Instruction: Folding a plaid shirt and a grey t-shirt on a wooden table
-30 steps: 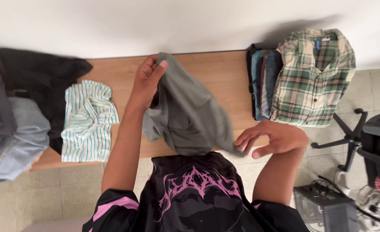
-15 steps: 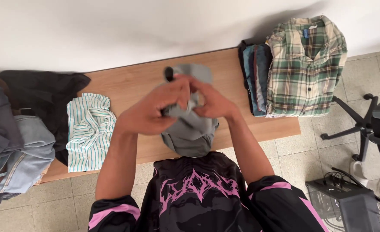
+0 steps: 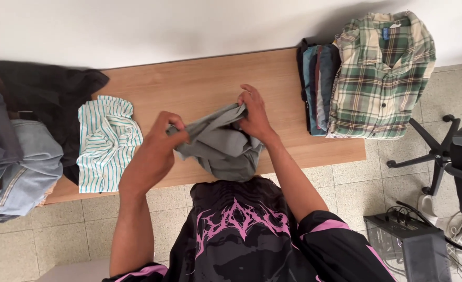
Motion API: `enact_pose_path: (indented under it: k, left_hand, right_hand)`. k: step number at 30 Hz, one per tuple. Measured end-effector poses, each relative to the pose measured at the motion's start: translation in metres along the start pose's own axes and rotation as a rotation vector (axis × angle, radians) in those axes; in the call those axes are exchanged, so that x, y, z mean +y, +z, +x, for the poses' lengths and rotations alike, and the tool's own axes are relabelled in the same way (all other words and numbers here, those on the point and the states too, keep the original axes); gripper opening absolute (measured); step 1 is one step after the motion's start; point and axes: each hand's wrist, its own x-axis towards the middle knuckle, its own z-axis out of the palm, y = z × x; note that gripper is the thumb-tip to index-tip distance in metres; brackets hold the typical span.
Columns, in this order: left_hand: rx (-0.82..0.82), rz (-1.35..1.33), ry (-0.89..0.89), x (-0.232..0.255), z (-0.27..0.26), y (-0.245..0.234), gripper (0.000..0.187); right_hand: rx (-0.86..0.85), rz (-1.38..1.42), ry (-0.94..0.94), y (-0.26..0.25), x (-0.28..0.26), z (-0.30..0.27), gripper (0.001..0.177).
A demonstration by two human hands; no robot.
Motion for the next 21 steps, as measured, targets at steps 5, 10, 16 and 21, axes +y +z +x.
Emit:
enact_pose_path:
  k: [5, 10, 16, 21]
  left_hand:
    - [0.231, 0.002, -0.222, -0.011, -0.002, 0.006, 0.036]
    - [0.487, -0.005, -0.258, -0.05, -0.014, 0.021, 0.047]
    - [0.639, 0.42, -0.151, -0.091, -0.021, 0.033, 0.008]
    - [0.692, -0.074, -0.258, -0.087, -0.018, 0.031, 0.041]
  right_hand:
    - [-0.071, 0.138, 0.233, -0.011, -0.016, -0.005, 0.047]
    - [-0.205, -0.085, 0.142, -0.016, 0.003, -0.006, 0.05]
    - [-0.284, -0.327, 0.277, -0.051, 0.009, -0.009, 0.038]
    - [-0.253, -0.464, 0.253, -0.076, 0.031, -0.011, 0.045]
